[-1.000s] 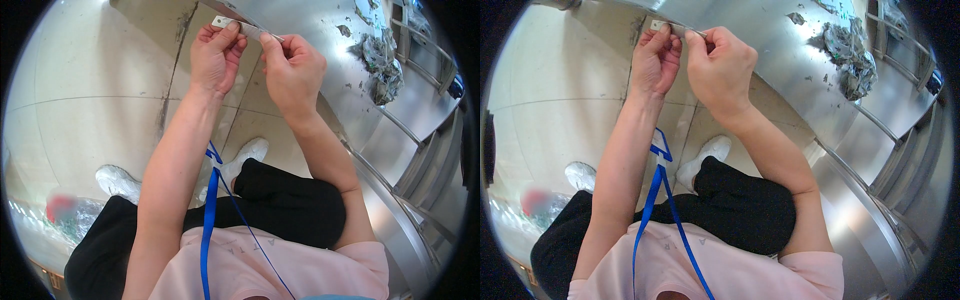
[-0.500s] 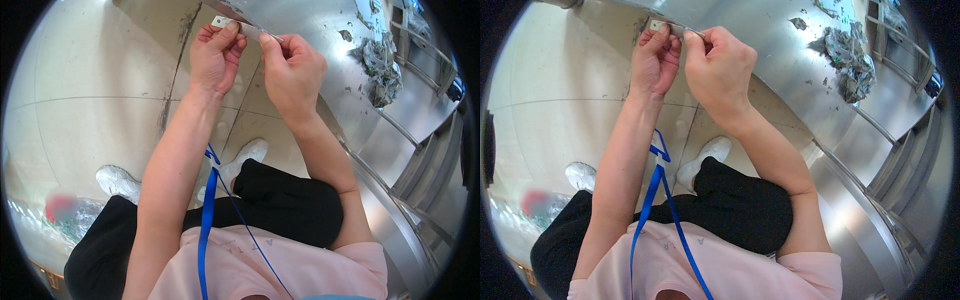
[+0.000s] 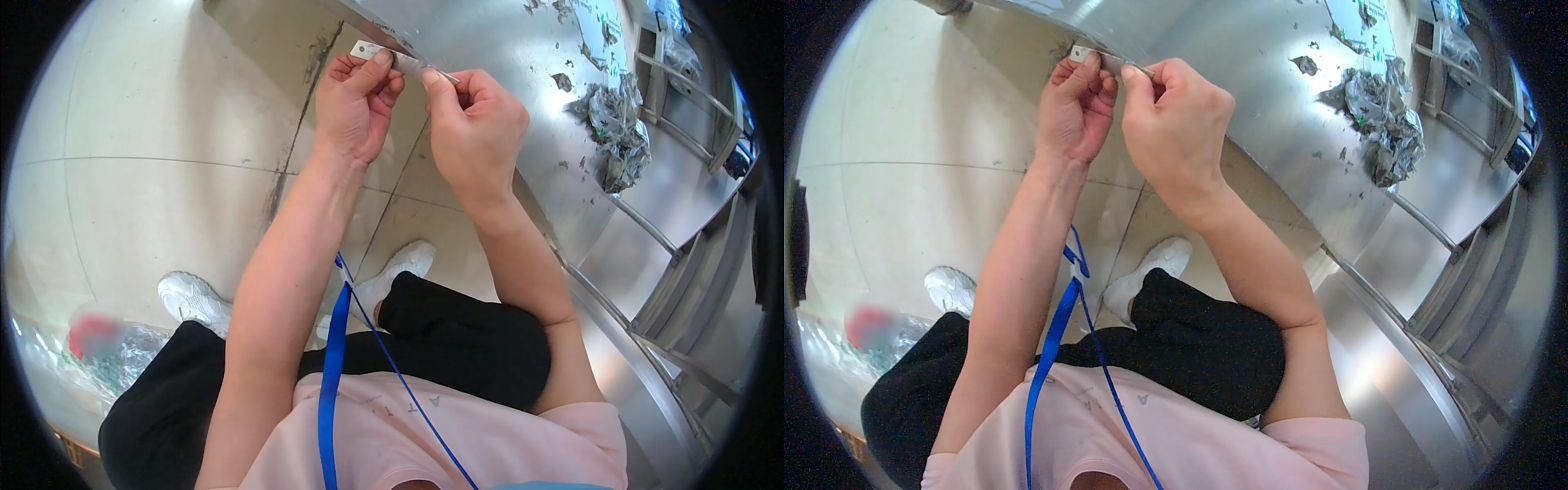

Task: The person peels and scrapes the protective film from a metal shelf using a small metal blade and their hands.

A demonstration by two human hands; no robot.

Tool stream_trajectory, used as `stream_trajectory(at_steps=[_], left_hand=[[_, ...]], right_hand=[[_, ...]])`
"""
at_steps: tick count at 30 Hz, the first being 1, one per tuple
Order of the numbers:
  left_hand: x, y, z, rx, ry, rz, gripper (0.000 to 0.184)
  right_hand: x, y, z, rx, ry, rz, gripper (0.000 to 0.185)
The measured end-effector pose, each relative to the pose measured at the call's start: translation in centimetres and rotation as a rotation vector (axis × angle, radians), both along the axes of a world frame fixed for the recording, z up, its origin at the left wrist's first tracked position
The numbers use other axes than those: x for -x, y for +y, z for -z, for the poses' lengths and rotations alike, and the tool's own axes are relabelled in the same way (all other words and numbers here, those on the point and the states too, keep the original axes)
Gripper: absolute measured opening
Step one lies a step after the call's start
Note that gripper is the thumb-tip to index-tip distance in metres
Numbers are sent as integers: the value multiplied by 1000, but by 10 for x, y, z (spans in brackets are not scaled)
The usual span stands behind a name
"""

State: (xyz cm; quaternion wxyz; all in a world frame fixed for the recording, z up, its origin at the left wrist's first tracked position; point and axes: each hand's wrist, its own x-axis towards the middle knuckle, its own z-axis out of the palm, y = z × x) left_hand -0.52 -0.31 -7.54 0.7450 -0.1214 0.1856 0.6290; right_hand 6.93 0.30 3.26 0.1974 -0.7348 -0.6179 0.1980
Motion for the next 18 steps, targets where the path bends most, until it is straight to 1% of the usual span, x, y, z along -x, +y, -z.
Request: stream_trajectory(at_steps=[8,11,18], left_hand=[[4,2,2,10,6,-3,6],[6,4,1,15,7,-5,6],[10,8,1,40,2,-11,7]], right_hand=[[3,2,4,-58,11,-37,19],[4,3,4,-24,5,-22,18],[10,7,5,-62,8,-34,18]])
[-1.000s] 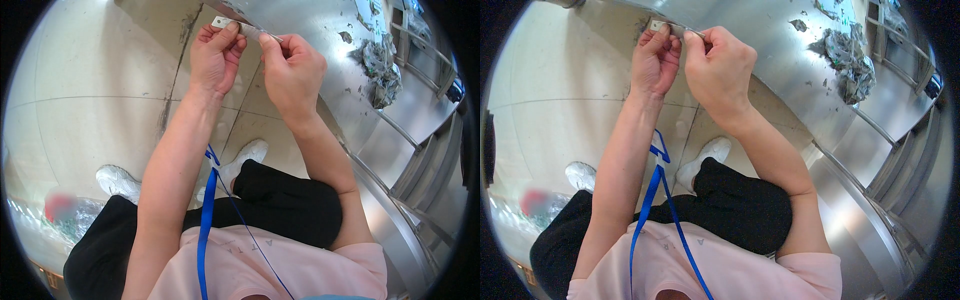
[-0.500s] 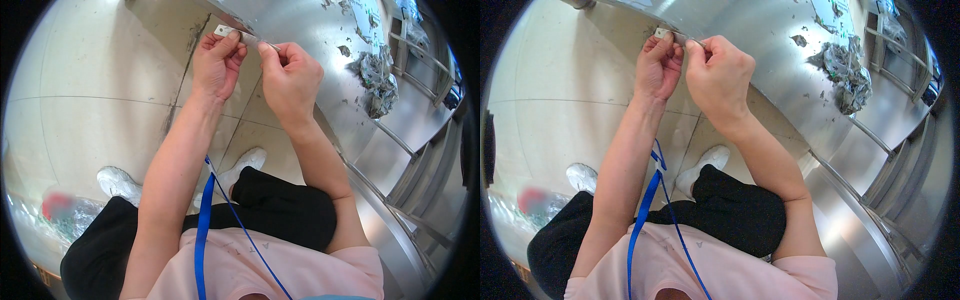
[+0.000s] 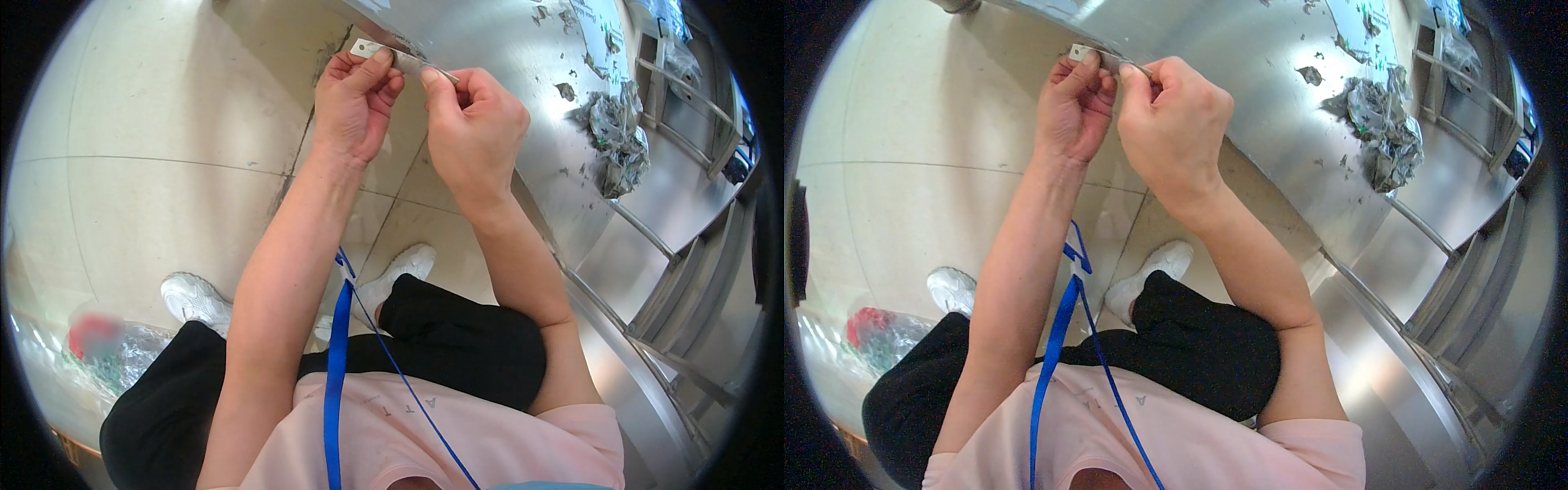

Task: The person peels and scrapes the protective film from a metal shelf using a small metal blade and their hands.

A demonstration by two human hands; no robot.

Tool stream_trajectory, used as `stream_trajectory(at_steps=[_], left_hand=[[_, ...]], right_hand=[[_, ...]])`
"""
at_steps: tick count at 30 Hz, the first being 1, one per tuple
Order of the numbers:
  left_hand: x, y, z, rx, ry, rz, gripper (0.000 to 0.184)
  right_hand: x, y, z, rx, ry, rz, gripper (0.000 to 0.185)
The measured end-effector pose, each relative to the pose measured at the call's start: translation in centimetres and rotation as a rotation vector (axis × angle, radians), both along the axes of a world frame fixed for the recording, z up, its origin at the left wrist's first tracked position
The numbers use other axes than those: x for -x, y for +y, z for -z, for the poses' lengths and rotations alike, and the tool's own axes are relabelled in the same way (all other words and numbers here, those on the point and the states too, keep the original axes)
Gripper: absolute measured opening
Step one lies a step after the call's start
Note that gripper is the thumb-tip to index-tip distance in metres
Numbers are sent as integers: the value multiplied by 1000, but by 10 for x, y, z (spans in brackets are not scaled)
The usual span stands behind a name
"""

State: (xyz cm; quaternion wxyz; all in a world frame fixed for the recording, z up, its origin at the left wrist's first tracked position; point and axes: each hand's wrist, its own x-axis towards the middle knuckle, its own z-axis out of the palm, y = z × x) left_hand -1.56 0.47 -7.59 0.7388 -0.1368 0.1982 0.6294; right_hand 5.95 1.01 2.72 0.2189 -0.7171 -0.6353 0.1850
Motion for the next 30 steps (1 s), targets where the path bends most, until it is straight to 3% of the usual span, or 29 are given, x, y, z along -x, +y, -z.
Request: stream_trajectory(at_steps=[30], left_hand=[[16,15,4,45,36,-25,7]], right_hand=[[20,20,-1,-28,-24,-81,18]])
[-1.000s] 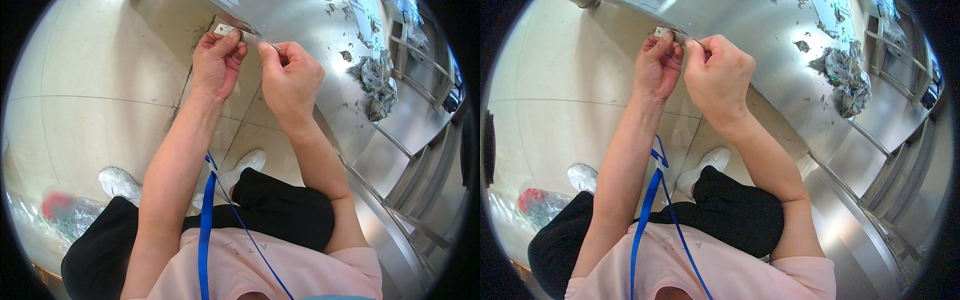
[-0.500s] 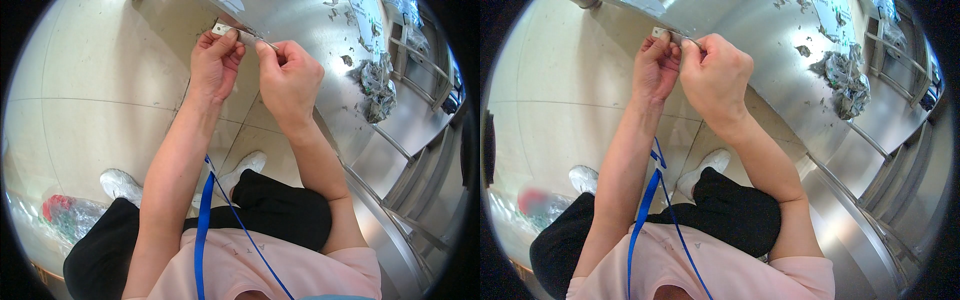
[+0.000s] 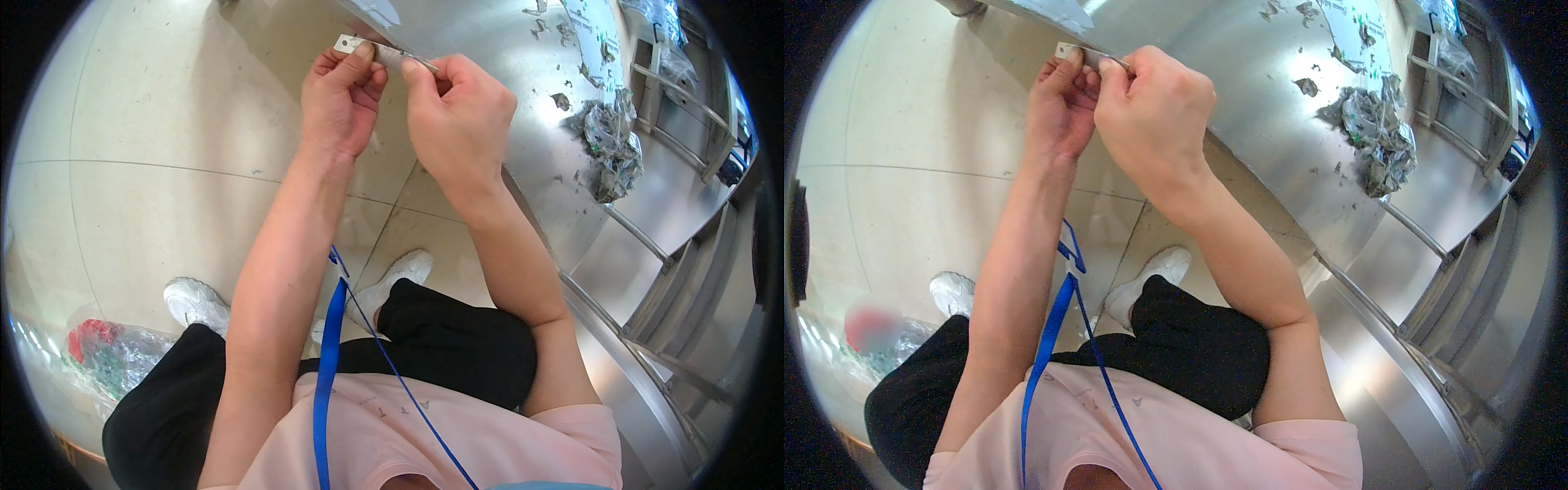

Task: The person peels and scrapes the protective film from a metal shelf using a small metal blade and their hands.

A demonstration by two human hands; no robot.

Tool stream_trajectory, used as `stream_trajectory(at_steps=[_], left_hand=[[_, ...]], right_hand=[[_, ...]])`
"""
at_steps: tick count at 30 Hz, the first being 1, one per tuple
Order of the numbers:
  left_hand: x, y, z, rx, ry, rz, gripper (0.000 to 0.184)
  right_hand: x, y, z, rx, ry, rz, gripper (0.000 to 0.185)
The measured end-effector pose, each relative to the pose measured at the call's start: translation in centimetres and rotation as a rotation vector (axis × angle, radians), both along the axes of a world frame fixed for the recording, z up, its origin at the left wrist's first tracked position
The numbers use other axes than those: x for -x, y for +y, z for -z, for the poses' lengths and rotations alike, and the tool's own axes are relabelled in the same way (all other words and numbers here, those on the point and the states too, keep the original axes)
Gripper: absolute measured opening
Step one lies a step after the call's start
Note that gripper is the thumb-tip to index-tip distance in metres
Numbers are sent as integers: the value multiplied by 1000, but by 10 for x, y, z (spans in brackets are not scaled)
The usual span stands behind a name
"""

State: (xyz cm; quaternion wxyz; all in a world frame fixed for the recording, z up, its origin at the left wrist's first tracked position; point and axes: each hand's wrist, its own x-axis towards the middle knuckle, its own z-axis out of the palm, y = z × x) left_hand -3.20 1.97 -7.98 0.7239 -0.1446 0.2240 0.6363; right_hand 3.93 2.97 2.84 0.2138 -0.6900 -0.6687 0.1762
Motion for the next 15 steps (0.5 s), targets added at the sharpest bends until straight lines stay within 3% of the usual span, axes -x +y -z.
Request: stream_trajectory(at_steps=[15], left_hand=[[15,6,13,-39,-47,25,4]], right_hand=[[-7,7,-2,37,-112,-158,23]])
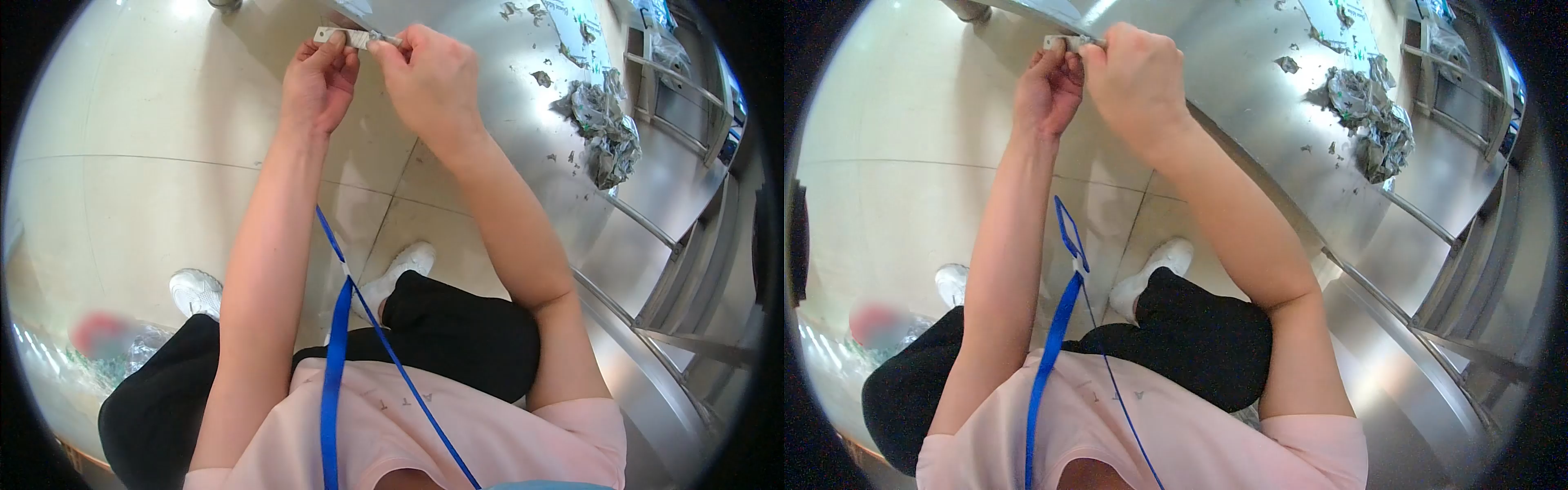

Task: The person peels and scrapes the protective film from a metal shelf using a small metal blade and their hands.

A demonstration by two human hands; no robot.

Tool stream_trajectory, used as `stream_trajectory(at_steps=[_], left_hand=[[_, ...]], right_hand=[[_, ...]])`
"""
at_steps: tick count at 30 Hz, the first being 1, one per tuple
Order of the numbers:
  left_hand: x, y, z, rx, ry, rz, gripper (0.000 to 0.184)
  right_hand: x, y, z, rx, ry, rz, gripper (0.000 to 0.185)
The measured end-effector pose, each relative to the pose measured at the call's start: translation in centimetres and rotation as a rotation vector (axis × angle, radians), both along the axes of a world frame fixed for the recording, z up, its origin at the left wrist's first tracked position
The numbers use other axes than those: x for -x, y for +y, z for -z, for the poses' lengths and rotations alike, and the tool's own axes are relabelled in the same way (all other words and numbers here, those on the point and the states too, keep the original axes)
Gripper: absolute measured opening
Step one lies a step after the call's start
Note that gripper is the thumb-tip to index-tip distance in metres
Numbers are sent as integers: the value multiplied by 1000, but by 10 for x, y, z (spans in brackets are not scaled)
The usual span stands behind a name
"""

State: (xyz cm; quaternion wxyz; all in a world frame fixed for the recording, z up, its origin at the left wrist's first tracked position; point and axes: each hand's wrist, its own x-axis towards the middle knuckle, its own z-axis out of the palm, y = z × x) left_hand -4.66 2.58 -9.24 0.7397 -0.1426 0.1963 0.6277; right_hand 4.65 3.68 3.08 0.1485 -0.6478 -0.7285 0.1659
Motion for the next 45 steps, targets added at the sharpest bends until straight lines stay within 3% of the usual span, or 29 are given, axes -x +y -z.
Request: stream_trajectory(at_steps=[2,8,11,14,17,20,23,32,38,44,45], left_hand=[[4,-6,-10,-60,9,10,3],[12,-24,-26,-201,141,51,9],[12,-32,-26,-222,163,118,10],[11,-41,-12,-218,159,235,11],[12,-51,-7,-161,172,296,13],[15,-55,-3,-106,254,326,15],[14,-57,-3,-59,377,369,17],[6,-52,-11,-82,416,414,20],[4,-49,-10,-96,378,377,15],[1,-49,-11,-110,348,369,16],[1,-50,-11,-101,348,363,16]], right_hand=[[-5,-1,-11,124,-51,-8,26],[-17,-23,-15,-130,127,-121,43],[-20,-27,-17,-86,218,-46,38],[-31,-12,-18,-252,51,-201,32],[-21,5,-26,-339,-129,-600,13],[-16,17,-19,-452,-300,-816,4],[-14,23,-12,-489,-404,-863,5],[-12,49,-21,-235,-179,-591,13],[-12,43,-19,-186,28,-618,12],[-5,46,-18,-54,-66,-683,11],[-6,49,-19,15,33,-624,11]])
